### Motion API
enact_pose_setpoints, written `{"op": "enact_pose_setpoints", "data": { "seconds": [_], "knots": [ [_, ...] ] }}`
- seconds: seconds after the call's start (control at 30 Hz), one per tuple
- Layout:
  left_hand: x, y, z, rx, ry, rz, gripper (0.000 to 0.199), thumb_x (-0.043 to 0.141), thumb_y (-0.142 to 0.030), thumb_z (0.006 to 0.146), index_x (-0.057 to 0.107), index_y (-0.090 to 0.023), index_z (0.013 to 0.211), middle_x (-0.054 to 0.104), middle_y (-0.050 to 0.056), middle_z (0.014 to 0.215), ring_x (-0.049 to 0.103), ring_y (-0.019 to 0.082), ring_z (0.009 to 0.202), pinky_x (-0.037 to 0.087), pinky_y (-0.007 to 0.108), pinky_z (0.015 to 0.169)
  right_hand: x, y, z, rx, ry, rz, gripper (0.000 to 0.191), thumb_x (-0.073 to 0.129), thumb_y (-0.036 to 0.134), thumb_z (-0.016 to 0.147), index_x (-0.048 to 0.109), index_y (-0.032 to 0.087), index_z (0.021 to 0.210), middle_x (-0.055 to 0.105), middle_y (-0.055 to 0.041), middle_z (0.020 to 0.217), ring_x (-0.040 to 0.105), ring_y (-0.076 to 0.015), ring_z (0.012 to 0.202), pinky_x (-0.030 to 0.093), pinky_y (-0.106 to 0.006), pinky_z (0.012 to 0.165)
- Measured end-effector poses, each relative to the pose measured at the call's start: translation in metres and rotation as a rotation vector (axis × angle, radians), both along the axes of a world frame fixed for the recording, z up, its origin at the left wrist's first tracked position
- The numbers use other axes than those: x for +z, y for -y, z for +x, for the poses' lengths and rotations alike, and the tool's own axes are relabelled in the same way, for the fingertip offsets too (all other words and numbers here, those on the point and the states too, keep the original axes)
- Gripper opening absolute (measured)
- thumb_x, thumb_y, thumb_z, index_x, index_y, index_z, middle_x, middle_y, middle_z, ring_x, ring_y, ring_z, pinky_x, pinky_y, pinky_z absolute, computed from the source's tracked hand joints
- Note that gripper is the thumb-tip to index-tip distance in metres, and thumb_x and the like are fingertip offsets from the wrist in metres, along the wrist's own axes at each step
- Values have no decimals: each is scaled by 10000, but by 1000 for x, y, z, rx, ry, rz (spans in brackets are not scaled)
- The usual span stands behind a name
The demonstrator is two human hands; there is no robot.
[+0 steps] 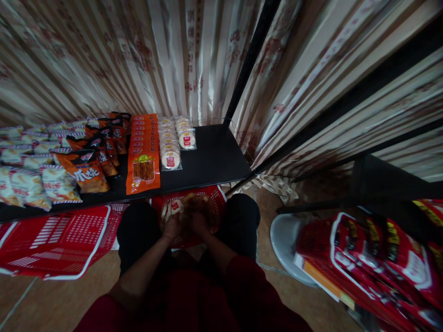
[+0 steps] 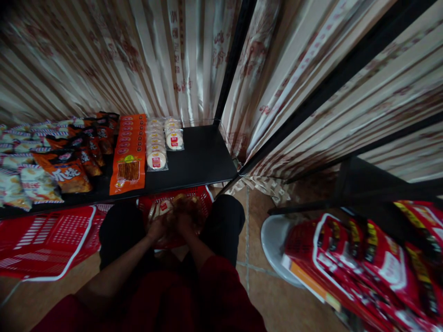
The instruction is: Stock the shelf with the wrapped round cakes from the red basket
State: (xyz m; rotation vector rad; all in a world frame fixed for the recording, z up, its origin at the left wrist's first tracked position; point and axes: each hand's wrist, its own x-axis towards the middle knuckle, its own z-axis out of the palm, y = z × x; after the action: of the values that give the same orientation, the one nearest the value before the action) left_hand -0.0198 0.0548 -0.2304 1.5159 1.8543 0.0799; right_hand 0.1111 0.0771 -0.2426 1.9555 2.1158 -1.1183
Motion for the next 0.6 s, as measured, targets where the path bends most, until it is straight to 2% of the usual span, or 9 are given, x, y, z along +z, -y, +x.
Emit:
{"op": "enact_pose_setpoints", "data": {
  "seconds": [0.13,0.23,0.33,0.43,0.6],
  "knots": [
    [0,0,1,55,76,16,463,429,-72,757,501,-86,1214,598,161,1161,561,212,1073,394,278,925,11,-4,3,-51,0,13,300,426,254,872,674,171,1017,682,-117,1028,639,-208,909,443,-249,741],
    [1,-1,2,107,162,41,461,471,-91,748,502,-126,1207,604,136,1165,557,208,1084,398,280,924,17,-5,6,-97,-44,32,315,420,301,881,667,175,1031,678,-111,1036,634,-207,919,446,-252,751],
    [-2,-2,2,177,295,69,462,501,-114,747,495,-157,1207,600,119,1183,559,203,1083,400,298,933,23,-4,9,-147,-78,50,311,424,283,878,667,154,1021,676,-116,1031,626,-214,926,445,-263,765],
    [-7,-4,2,269,450,68,455,521,-121,739,499,-141,1192,594,122,1193,566,200,1074,409,303,934,29,-3,14,-180,-120,91,294,437,242,866,665,145,1024,671,-113,1040,619,-210,934,441,-262,787],
    [-9,-9,2,387,533,83,362,548,-225,759,550,-175,1118,661,78,1052,606,212,997,456,317,877,45,-3,18,-129,-79,164,294,443,163,845,660,126,1041,652,-121,1079,586,-210,1006,419,-268,860]
  ]
}}
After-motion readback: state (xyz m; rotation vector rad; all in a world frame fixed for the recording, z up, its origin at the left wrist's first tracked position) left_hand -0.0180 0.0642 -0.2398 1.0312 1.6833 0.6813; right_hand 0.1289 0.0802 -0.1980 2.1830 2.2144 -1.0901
